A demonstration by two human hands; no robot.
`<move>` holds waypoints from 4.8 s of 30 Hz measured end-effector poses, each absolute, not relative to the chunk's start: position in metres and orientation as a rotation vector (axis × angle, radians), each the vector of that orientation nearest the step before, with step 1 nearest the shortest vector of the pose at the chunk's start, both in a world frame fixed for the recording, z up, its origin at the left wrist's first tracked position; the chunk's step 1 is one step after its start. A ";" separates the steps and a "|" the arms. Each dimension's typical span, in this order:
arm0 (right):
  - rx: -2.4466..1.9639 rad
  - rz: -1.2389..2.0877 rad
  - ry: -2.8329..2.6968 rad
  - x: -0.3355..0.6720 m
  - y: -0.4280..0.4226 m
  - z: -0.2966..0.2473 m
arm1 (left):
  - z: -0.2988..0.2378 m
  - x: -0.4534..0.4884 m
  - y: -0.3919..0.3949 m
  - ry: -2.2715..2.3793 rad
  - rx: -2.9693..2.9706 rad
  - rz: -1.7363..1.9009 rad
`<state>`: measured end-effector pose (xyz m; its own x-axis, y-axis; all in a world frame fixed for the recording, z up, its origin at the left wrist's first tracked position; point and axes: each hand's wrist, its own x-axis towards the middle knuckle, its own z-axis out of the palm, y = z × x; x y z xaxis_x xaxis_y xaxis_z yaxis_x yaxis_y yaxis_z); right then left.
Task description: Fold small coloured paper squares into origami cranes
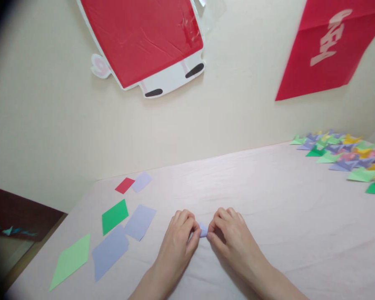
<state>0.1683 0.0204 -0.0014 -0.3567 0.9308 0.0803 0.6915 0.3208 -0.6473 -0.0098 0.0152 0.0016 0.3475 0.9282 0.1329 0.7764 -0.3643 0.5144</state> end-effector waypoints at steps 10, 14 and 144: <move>-1.471 0.667 -2.153 0.164 0.019 -0.004 | 0.006 -0.014 0.011 1.476 2.207 0.531; -1.457 0.648 -2.173 0.163 0.019 -0.007 | -0.003 -0.012 0.016 1.521 2.281 0.511; -1.072 -0.001 -2.474 0.196 -0.004 -0.011 | 0.002 -0.009 0.013 1.574 2.054 0.593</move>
<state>0.1959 -0.0036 -0.0109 -0.6016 0.6940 0.3955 0.6944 0.6991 -0.1705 -0.0085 0.0133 0.0021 0.2438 0.9686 0.0480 0.7594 -0.2215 0.6117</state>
